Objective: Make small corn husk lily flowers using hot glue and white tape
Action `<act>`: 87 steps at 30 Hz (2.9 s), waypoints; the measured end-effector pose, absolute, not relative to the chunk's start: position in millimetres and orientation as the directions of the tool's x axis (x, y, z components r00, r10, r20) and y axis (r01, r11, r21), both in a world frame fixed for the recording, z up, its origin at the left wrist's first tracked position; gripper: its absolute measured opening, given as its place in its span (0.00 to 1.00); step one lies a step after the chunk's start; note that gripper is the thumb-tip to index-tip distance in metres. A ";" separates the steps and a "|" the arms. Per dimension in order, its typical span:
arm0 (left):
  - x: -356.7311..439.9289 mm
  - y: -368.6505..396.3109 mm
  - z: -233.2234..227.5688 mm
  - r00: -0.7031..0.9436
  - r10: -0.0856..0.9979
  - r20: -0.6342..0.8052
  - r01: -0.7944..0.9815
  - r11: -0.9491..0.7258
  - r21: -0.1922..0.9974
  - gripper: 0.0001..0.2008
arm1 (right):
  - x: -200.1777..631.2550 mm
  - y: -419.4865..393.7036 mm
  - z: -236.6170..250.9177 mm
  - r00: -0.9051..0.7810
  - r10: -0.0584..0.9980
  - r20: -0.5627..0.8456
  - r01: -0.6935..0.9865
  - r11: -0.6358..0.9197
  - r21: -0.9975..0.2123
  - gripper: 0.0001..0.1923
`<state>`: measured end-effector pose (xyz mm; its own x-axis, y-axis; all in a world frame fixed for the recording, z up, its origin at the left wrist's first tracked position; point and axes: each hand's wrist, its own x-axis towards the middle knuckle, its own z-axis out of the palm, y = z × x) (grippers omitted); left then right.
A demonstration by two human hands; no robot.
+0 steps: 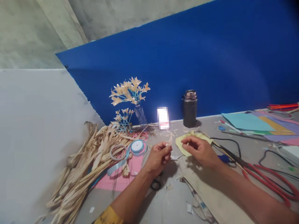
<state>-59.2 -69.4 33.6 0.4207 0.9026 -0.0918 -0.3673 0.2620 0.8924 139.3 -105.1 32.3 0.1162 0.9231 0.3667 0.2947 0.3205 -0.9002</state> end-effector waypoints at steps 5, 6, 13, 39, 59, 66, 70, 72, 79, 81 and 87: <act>-56.0 -77.5 24.3 0.459 0.879 -0.129 -0.401 0.335 0.853 0.24 | 110.8 -114.1 51.6 -0.046 0.925 0.377 0.350 0.368 -0.861 0.05; -56.2 -77.9 24.1 0.462 0.878 -0.130 -0.397 0.335 0.855 0.24 | 108.3 -114.5 54.2 -0.052 0.930 0.364 0.326 0.361 -0.874 0.06; -64.5 -78.0 20.0 0.503 0.855 -0.125 -0.351 0.334 0.875 0.22 | 104.7 -113.3 50.6 -0.112 0.964 0.240 0.081 0.249 -0.965 0.16; -67.6 -75.3 20.3 0.507 0.848 -0.156 -0.200 0.292 0.935 0.17 | 105.2 -117.5 19.1 0.123 0.971 0.204 0.013 0.204 -0.979 0.12; -63.0 -83.6 17.1 0.439 0.895 -0.081 -0.257 0.211 0.943 0.19 | 106.8 -116.0 10.2 0.056 0.953 0.297 0.187 0.282 -0.941 0.04; -60.6 -83.8 12.2 0.412 0.900 -0.143 -0.269 0.270 0.924 0.21 | 103.0 -120.4 16.4 0.142 0.973 0.184 0.107 0.169 -0.980 0.07; -61.8 -81.3 6.5 0.478 0.862 -0.166 -0.301 0.339 0.891 0.23 | 96.8 -126.3 20.1 0.062 0.998 0.012 -0.118 0.019 -0.993 0.13; -62.6 -80.2 3.6 0.546 0.821 -0.164 -0.325 0.388 0.862 0.24 | 94.4 -127.5 20.2 -0.040 0.998 -0.052 -0.247 -0.060 -0.967 0.16; -62.7 -78.8 3.3 0.612 0.785 -0.096 -0.399 0.411 0.819 0.22 | 105.5 -115.6 10.8 -0.135 0.991 -0.017 -0.369 -0.067 -0.927 0.17; -63.3 -78.2 6.2 0.583 0.809 -0.077 -0.400 0.368 0.839 0.22 | 109.4 -111.3 10.5 -0.091 0.996 -0.021 -0.381 -0.054 -0.923 0.19; -68.0 -79.2 16.4 0.524 0.850 -0.060 -0.334 0.270 0.903 0.23 | 111.3 -108.2 9.0 -0.053 0.998 -0.046 -0.412 -0.064 -0.909 0.20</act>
<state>-68.0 -79.2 16.4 0.5236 0.8498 -0.0605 -0.3344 0.2703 0.9028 111.3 -108.2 9.0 -0.0530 0.9975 -0.0459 -0.4119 -0.0637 -0.9090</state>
